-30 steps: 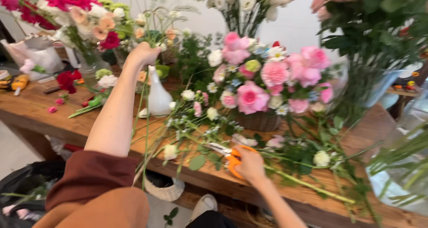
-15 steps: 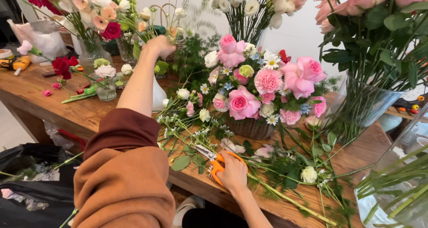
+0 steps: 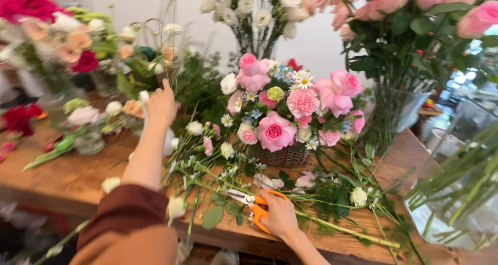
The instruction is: The person arranges a floral bouquet in a wicker basket on a wooden table. They use orange shears to trim stems of various flowers, including pink roses, white daisies, and greenery, then place them into the arrangement.
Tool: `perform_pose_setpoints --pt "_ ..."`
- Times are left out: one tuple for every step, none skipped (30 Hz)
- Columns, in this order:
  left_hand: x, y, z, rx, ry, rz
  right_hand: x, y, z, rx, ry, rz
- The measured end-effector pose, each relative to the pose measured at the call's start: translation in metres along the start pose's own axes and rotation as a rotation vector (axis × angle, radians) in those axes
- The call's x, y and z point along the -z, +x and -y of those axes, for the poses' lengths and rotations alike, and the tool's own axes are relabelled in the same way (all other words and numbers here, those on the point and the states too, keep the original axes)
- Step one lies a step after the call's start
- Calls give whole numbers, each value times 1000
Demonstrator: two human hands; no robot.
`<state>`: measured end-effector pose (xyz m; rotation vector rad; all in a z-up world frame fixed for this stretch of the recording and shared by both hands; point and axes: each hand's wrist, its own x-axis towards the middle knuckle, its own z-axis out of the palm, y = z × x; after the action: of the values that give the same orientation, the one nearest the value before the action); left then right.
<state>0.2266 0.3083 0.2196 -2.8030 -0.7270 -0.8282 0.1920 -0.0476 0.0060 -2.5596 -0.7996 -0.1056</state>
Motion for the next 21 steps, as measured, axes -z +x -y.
perform_pose_setpoints --pt "-14 -5 -2 -28 -8 -2 -2 2 -1 -26 2 -14" --pt "-28 -10 -4 -95 92 -88 -5 4 -2 -10 1 -34" --pt "-44 -19 -5 -155 189 -169 -8 1 -3 6 -3 -43" --pt "-62 -26 -5 -178 179 -165 -8 -1 -3 -19 -3 -47" --pt "-79 -31 -3 -224 160 -53 -7 0 -2 -17 7 -22" --pt "-94 -37 -1 -269 142 58 -5 0 -1 -15 17 2" --pt "-103 -41 1 -281 137 55 -5 -1 1 -26 15 -5" --pt "-112 -45 3 -237 81 133 -4 -2 3 -23 22 -8" --pt "-120 -50 7 -185 26 212 -2 -2 5 -13 26 -8" --pt "-119 -52 2 -190 21 209 -1 -2 2 -17 22 -12" --pt "-117 -56 0 -243 -78 -27 -3 -2 1 24 25 -48" --pt "-116 -60 -1 -291 -178 -264 -5 -2 0 66 27 -84" --pt "-113 -62 -12 -292 -176 -265 4 -6 7 66 29 -85" --pt "-110 -64 -23 -292 -227 -226 12 -10 14 41 193 -66" --pt "-106 -66 -39 -295 -285 -187 24 -15 18 10 352 -48" --pt "-104 -67 -50 -299 -289 -187 24 -17 16 6 350 -51" --pt "-103 -71 -62 -273 -588 -140 25 -22 13 -44 600 -138" --pt "-101 -75 -76 -242 -885 -90 26 -26 8 -93 849 -228" --pt "-101 -76 -84 -245 -891 -88 27 -24 0 -97 845 -231" --pt "-100 -76 -94 -203 -1045 -23 28 -22 -10 -204 1139 -360" --pt "-98 -76 -106 -162 -1200 44 32 -20 -21 -310 1430 -495"
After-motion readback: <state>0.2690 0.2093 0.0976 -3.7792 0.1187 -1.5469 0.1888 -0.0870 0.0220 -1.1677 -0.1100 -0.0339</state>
